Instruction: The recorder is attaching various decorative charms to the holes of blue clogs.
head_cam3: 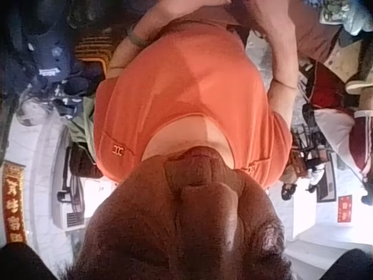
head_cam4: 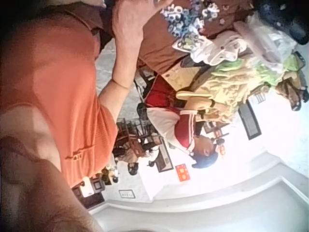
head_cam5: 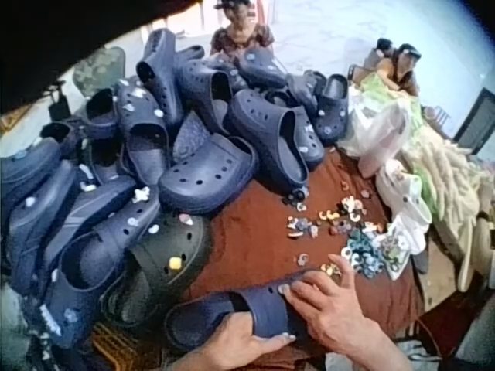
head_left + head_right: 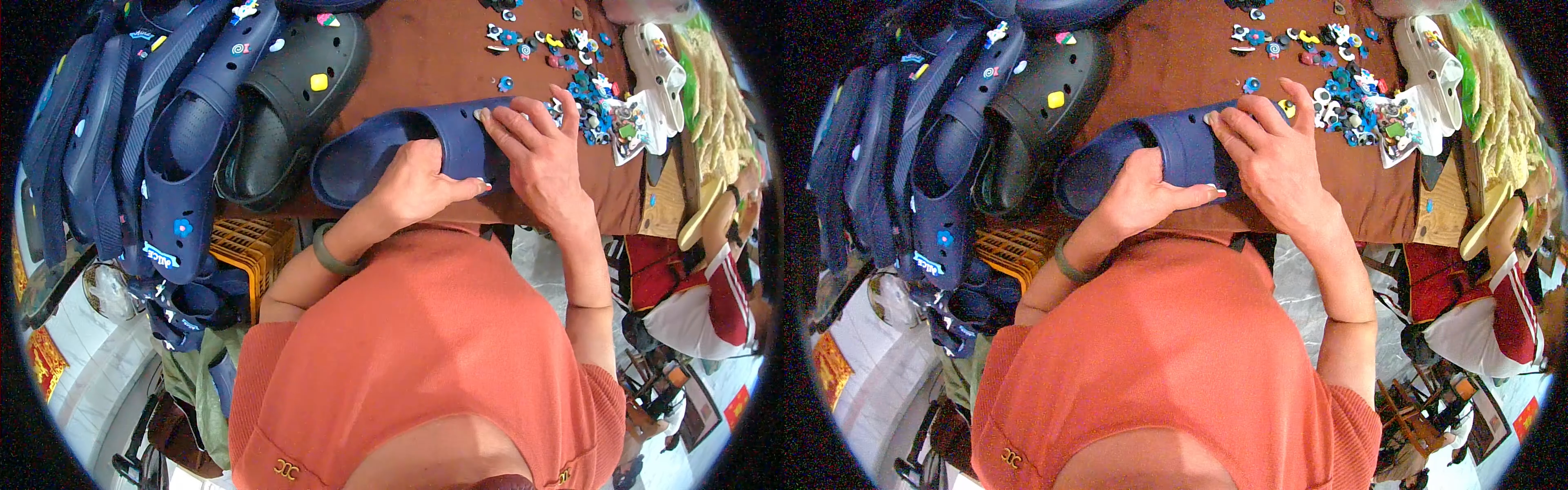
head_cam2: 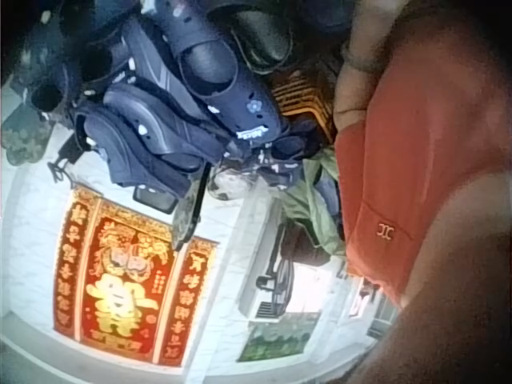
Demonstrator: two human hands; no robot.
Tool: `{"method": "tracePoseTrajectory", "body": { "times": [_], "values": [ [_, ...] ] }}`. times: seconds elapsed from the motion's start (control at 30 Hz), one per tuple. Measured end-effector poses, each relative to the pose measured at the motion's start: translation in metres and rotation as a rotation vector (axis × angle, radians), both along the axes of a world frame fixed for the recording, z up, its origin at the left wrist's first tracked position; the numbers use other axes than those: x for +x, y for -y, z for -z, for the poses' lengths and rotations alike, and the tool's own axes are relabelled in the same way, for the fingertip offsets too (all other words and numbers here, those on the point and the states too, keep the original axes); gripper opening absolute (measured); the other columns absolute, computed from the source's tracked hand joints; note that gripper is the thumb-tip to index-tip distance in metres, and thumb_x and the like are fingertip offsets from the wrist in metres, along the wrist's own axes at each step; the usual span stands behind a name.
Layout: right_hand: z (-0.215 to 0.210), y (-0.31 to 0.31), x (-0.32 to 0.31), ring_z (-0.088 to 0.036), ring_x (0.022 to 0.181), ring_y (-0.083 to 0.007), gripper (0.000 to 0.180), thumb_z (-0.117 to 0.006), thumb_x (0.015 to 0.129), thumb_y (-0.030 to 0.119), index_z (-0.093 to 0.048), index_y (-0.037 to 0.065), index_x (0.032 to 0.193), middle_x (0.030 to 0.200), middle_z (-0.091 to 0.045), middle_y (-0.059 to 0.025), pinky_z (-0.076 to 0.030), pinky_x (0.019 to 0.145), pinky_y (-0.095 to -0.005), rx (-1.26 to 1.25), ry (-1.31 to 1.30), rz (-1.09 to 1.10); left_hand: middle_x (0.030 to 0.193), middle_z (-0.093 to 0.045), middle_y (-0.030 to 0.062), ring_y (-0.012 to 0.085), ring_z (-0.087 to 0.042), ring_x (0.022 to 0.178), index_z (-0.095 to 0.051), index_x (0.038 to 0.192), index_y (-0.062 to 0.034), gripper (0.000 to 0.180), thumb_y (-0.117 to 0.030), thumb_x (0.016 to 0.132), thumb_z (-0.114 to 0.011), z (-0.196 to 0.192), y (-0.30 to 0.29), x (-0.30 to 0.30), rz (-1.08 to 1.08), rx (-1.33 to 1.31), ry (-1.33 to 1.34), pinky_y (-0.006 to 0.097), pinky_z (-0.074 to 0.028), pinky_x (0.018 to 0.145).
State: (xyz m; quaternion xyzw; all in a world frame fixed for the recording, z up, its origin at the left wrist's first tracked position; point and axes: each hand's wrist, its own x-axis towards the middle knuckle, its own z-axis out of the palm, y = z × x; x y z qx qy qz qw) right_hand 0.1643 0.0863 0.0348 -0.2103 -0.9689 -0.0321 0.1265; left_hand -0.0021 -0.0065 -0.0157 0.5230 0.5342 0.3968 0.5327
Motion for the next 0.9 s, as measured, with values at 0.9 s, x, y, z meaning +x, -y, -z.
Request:
{"method": "tracePoseTrajectory", "body": {
  "times": [0.9],
  "values": [
    [0.002,-0.033,0.002,-0.051,0.106,-0.0238,0.042,-0.059,0.064,-0.002,-0.071,0.016,0.101,0.093,-0.058,-0.0025,-0.028,0.102,-0.0522,-0.322,-0.007,-0.088,0.099,-0.066,0.0068,0.0129,-0.06,0.09,-0.061,0.107,-0.0003,0.041,-0.012,0.071,-0.077,-0.009,-0.003,-0.001,-0.032,-0.072,0.048,0.03,-0.049,0.085]
  ]
}}
